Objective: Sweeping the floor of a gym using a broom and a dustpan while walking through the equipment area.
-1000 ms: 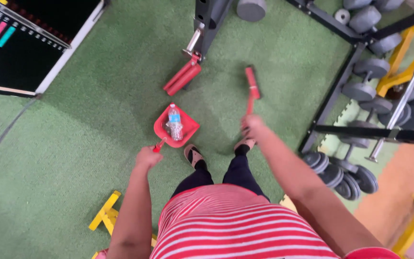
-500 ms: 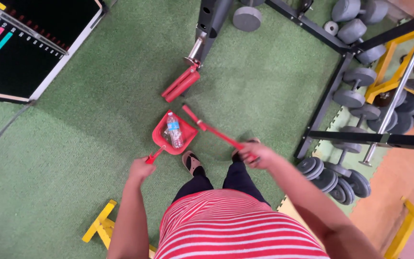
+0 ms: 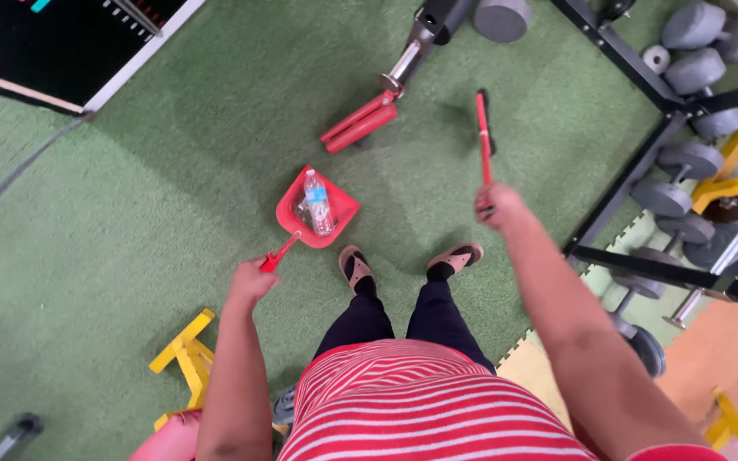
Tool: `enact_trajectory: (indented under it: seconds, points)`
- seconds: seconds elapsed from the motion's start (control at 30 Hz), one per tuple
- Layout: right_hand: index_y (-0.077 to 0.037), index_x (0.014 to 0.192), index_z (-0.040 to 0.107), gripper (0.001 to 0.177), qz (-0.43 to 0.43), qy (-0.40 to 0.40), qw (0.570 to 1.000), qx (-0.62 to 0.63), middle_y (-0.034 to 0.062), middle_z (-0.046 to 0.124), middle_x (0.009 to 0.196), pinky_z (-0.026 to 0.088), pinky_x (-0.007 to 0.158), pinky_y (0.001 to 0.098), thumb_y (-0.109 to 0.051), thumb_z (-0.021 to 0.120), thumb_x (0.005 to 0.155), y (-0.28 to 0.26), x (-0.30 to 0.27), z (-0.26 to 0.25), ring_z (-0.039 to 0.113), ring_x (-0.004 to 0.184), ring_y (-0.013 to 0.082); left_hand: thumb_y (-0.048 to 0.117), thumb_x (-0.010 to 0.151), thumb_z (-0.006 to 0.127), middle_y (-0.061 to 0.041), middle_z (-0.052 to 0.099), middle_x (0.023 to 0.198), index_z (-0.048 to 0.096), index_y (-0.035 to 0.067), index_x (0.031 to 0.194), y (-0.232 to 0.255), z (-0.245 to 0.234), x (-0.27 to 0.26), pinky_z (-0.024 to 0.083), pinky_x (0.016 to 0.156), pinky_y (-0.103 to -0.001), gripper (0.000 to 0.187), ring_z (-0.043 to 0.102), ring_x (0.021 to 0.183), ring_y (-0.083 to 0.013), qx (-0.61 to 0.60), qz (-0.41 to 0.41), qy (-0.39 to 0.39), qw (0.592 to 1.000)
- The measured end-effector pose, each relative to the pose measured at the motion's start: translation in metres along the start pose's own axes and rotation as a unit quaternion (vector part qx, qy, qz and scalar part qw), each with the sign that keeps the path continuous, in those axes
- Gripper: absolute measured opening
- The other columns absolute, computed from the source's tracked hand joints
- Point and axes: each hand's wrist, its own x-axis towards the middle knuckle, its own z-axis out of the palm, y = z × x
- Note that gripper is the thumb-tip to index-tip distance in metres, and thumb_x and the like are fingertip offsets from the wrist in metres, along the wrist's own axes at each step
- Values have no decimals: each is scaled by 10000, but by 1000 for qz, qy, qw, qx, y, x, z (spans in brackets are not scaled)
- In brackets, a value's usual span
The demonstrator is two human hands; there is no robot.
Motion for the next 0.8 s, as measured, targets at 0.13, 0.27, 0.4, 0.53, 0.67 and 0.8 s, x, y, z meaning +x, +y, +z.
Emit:
enact_trajectory:
  seconds: [0.13,0.27,0.4,0.53,0.67,0.8]
  points:
    - [-127,731,486,204,5,11,992,-127,3,426,578,296,378,324,-151,516,931,94,-14,68,398,431,145,239,644,741,-212,718,854,758,91,1054,8,-1,7,559,737,-453,436,703,778,-362,83,10,10,996]
    - [-107,908,537,53,-82,-84,977,-180,28,509,616,363,374,344,-55,545,910,209,-37,107,489,454,165,241,625,742,-224,742,868,748,80,988,26,-12,11,572,787,-458,397,737,815,-375,80,-31,-14,996]
    - [-144,1037,476,226,55,-163,965,-196,-17,444,589,266,327,294,-1,580,897,177,-161,140,406,399,109,254,627,759,-205,753,908,754,78,975,25,-18,22,573,811,-458,391,733,857,-367,101,-20,-24,994]
    - [-268,1174,498,336,184,-229,945,-145,-84,398,580,244,323,209,-57,574,924,112,-170,77,346,380,38,233,622,745,-203,750,922,749,123,1070,25,-24,27,576,815,-457,462,739,867,-374,93,-36,-27,995]
    - [-268,1466,496,580,200,-221,954,-33,-88,393,579,251,325,187,-72,564,925,65,-193,9,334,388,22,251,624,763,-163,746,914,757,134,1116,9,-41,27,576,806,-444,506,736,870,-344,85,-29,-38,995]
    - [-241,1283,528,372,141,-122,982,-28,-72,403,618,242,359,212,-99,545,940,59,-200,-34,348,427,42,224,645,728,-146,739,830,744,197,1194,-19,-58,17,556,740,-428,550,711,770,-297,49,-23,-69,996]
